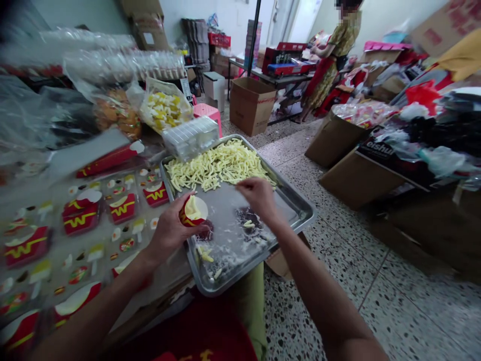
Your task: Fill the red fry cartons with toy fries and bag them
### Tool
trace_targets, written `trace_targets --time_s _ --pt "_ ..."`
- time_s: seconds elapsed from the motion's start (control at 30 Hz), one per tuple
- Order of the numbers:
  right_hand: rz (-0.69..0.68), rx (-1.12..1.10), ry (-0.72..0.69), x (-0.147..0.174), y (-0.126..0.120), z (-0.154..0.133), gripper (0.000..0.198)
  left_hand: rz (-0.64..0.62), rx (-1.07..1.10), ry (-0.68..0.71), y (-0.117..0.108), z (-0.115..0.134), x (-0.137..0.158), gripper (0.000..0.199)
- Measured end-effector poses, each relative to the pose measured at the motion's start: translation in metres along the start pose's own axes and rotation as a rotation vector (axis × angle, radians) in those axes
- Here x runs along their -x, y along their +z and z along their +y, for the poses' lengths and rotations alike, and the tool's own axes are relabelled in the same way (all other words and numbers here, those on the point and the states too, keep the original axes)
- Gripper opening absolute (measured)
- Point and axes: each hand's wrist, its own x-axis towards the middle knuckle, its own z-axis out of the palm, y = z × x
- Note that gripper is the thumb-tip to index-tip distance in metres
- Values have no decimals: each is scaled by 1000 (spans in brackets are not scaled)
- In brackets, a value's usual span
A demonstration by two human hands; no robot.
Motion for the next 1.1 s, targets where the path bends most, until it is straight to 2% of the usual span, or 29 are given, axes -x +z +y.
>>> trace_targets --time_s 0.03,0.07,0.13,0.23,0.3,0.37,0.47,0.53,0.6,0.7,0.77,0.83,0.9,0.97,1.03,1.1 --pt "100 193 55 -8 -9 19 23 -15 14 -10 0 0 -1 95" --pt "117 360 66 -16 -16 36 25 -29 24 -11 0 0 -2 96" --pt "62 619 9 -29 -23 61 28 -48 45 5 2 0 -4 98" --pt "-68 789 -133 -41 -22 77 27 -68 80 36 6 0 -7 100" --pt "-89 794 -149 -43 -20 75 25 -61 95 36 6 -3 -8 99" --pt "-43 696 -70 -40 -18 64 23 -38 92 22 4 -6 -7 100" --pt "7 228 110 -28 -7 28 22 -4 23 -4 0 -7 -4 102" --pt "-98 -163 159 -14 11 -8 29 19 -50 -19 -2 -2 0 103" --pt "-231 -361 138 2 33 -47 31 58 -101 -32 -4 5 6 103" --pt "-297 -273 15 31 57 -91 22 134 -151 -37 -5 10 22 96" --pt "-309 -165 -137 49 64 -105 25 195 -162 -48 -6 9 36 91" --pt "-348 -152 -243 64 68 -109 33 260 -126 -76 -9 6 51 88" --pt "-422 -235 -222 75 71 -110 35 302 -68 -98 -16 3 63 86" --pt "-511 -383 -122 80 76 -114 42 275 -18 -90 -32 0 72 92" --pt "-582 -523 -36 75 83 -120 46 177 24 -53 -59 -6 77 105" --pt "-659 -552 -23 61 87 -126 45 113 11 -41 -93 -15 81 110"
